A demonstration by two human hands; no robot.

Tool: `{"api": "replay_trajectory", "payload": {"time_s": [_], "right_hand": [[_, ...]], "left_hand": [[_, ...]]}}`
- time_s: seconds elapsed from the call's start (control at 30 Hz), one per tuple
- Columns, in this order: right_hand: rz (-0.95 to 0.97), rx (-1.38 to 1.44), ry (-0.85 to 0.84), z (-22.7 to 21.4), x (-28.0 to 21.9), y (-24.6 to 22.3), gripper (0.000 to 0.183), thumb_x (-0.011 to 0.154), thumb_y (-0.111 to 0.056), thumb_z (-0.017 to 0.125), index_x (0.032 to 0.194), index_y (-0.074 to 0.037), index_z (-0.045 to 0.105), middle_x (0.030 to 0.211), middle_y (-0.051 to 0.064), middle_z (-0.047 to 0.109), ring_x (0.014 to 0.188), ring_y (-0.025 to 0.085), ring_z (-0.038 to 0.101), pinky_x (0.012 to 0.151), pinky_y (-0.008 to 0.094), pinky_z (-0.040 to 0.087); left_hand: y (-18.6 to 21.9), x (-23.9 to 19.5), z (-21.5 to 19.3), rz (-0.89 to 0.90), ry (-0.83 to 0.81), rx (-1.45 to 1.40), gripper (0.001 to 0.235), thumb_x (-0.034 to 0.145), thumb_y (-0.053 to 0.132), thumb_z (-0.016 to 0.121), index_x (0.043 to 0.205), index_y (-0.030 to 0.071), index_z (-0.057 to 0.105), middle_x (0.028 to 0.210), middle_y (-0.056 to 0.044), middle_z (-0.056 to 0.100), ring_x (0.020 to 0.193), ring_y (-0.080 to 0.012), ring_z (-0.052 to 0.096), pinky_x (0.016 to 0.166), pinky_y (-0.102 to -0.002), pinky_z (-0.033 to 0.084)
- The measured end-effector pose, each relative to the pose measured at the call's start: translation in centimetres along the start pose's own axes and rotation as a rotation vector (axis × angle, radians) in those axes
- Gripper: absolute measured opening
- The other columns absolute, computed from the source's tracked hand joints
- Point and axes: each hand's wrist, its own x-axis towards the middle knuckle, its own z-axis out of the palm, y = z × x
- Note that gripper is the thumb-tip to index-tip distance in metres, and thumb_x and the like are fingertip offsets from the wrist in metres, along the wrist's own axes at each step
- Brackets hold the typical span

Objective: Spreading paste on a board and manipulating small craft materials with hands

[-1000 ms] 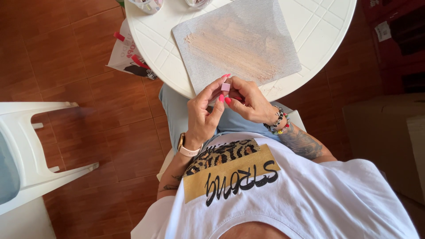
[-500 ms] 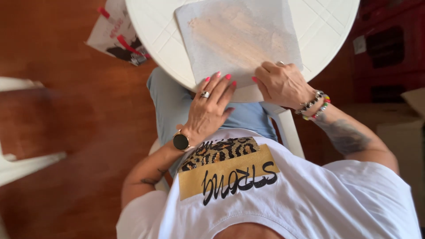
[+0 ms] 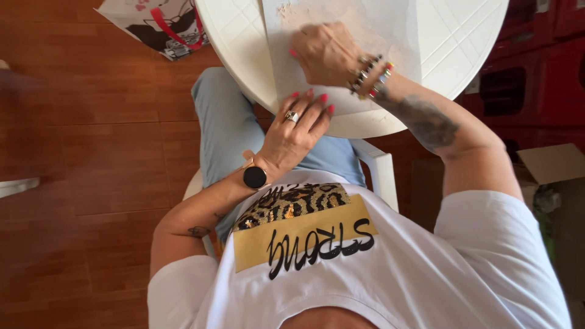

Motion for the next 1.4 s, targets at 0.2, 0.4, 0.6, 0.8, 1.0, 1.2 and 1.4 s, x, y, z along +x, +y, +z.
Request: {"api": "replay_trajectory", "payload": {"time_s": [0.2, 0.4, 0.6, 0.8, 1.0, 1.2, 1.4], "right_hand": [[-0.025, 0.095, -0.024, -1.1, -10.2, -0.4, 0.011, 0.082, -0.016, 0.043, 0.074, -0.008, 0.046, 0.056, 0.009, 0.042, 0.047, 0.033, 0.051, 0.037, 0.043, 0.038], [0.162, 0.104, -0.080, -1.0, -9.8, -1.0, 0.012, 0.080, -0.021, 0.045, 0.075, -0.010, 0.046, 0.061, 0.006, 0.043, 0.049, 0.032, 0.052, 0.038, 0.043, 0.041], [-0.035, 0.036, 0.192, 4.0, -0.6, 1.9, 0.008, 0.079, -0.019, 0.046, 0.072, -0.015, 0.045, 0.061, 0.003, 0.041, 0.046, 0.026, 0.050, 0.039, 0.039, 0.042], [-0.060, 0.131, -0.007, -0.2, -7.6, 0.3, 0.005, 0.074, -0.015, 0.048, 0.070, -0.012, 0.047, 0.055, 0.006, 0.043, 0.045, 0.030, 0.051, 0.040, 0.040, 0.042], [0.208, 0.093, -0.097, -5.2, -11.8, -3.1, 0.014, 0.080, -0.018, 0.047, 0.068, -0.011, 0.045, 0.054, 0.006, 0.042, 0.041, 0.032, 0.050, 0.039, 0.042, 0.040], [0.412, 1.057, 0.347, -5.9, -7.9, -7.6, 0.019, 0.089, -0.012, 0.038, 0.084, -0.002, 0.054, 0.054, 0.001, 0.038, 0.049, 0.014, 0.040, 0.046, 0.026, 0.036], [0.516, 1.524, 0.497, -4.0, -7.0, -9.4, 0.022, 0.092, -0.018, 0.034, 0.091, -0.002, 0.050, 0.058, -0.002, 0.042, 0.053, 0.005, 0.038, 0.050, 0.019, 0.035]], "left_hand": [[0.1, -1.0, 2.4, -0.013, 0.117, 0.072, 0.008, 0.085, 0.016, 0.052, 0.084, 0.010, 0.058, 0.088, -0.008, 0.057, 0.091, -0.0243, 0.056, 0.080, -0.036, 0.045], [0.2, -0.8, 1.8, -0.012, 0.040, 0.053, 0.011, 0.082, 0.017, 0.057, 0.091, 0.010, 0.059, 0.092, -0.009, 0.058, 0.094, -0.0258, 0.056, 0.083, -0.038, 0.044], [0.4, -0.4, 1.4, 0.019, 0.106, 0.106, 0.007, 0.084, 0.015, 0.056, 0.087, 0.009, 0.058, 0.091, -0.010, 0.056, 0.089, -0.0256, 0.056, 0.080, -0.036, 0.045], [0.6, -1.1, 2.0, -0.015, 0.040, 0.092, 0.009, 0.085, 0.015, 0.054, 0.091, 0.010, 0.059, 0.096, -0.010, 0.056, 0.094, -0.0263, 0.055, 0.082, -0.038, 0.044], [1.4, -0.1, 0.2, -0.027, -0.093, 0.058, 0.016, 0.081, 0.014, 0.060, 0.095, 0.009, 0.057, 0.099, -0.011, 0.056, 0.098, -0.0292, 0.054, 0.089, -0.042, 0.039], [1.8, 3.6, -3.3, -0.472, -0.250, -0.809, 0.063, 0.070, 0.007, 0.068, 0.123, -0.001, 0.036, 0.118, -0.022, 0.046, 0.105, -0.0384, 0.050, 0.092, -0.042, 0.039], [2.0, 2.8, -2.2, -0.604, -0.145, -0.924, 0.058, 0.071, -0.001, 0.065, 0.124, 0.002, 0.040, 0.119, -0.016, 0.050, 0.104, -0.0279, 0.053, 0.091, -0.033, 0.043]]}}
